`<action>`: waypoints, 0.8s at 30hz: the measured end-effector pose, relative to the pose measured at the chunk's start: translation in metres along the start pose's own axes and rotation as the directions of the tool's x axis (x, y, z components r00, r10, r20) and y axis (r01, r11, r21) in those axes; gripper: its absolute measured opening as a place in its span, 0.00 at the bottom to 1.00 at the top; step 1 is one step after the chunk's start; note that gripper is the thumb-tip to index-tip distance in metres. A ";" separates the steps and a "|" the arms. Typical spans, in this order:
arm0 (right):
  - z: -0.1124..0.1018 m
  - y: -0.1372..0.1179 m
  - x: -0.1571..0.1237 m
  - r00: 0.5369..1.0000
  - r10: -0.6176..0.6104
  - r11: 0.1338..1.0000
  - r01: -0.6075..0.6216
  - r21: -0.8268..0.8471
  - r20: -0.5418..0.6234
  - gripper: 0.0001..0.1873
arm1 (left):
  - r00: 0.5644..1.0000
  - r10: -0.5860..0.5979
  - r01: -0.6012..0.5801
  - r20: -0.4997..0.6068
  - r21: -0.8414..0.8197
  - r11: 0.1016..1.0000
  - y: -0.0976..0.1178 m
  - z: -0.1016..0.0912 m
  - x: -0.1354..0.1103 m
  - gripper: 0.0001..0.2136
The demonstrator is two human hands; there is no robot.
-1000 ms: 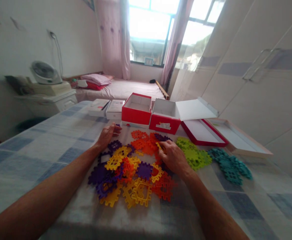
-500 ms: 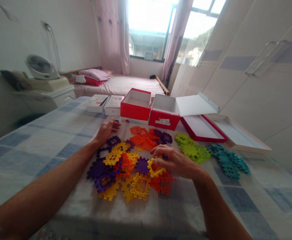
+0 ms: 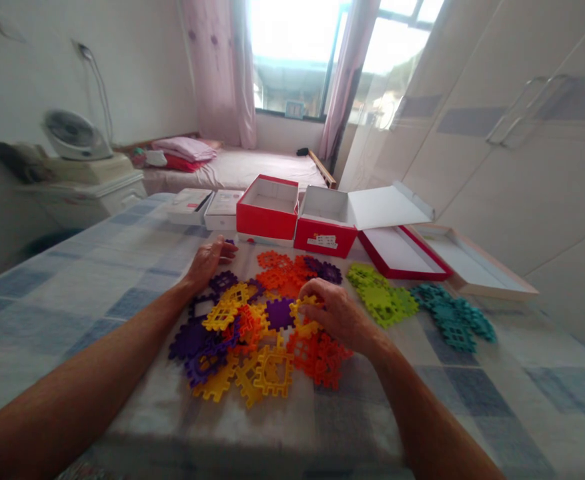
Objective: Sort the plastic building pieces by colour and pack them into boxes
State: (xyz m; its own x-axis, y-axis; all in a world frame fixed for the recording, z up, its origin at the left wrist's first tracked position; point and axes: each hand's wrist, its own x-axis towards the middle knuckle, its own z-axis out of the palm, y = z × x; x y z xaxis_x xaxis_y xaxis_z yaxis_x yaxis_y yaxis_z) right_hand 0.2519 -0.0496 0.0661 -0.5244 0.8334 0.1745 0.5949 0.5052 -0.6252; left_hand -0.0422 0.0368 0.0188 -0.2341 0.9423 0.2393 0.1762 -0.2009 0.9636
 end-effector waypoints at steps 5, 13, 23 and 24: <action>0.000 0.008 0.002 0.983 0.117 0.983 -0.094 0.156 -0.142 0.10 | 1.000 0.016 -0.016 -0.004 0.008 1.000 0.002 0.000 -0.002 0.32; 0.002 0.009 0.006 0.994 -0.019 0.994 0.007 -0.109 -0.107 0.16 | 1.000 0.019 -0.019 0.005 0.016 1.000 -0.001 -0.001 0.000 0.31; 0.000 -0.064 -0.031 0.993 0.037 0.999 -0.039 0.015 0.114 0.11 | 1.000 0.010 -0.010 0.007 0.012 1.000 -0.006 0.000 0.003 0.30; 0.010 -0.071 -0.038 0.988 0.009 1.000 -0.010 0.003 0.152 0.12 | 1.000 0.009 -0.010 0.007 0.013 1.000 -0.006 0.000 0.003 0.30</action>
State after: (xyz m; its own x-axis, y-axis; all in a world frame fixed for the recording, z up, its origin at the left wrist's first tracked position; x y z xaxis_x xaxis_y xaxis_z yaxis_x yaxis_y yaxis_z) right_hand 0.2237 -0.1192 0.0966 -0.6055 0.7942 0.0513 0.5981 0.4966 -0.6290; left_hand -0.0436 0.0409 0.0134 -0.2261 0.9421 0.2476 0.1904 -0.2065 0.9597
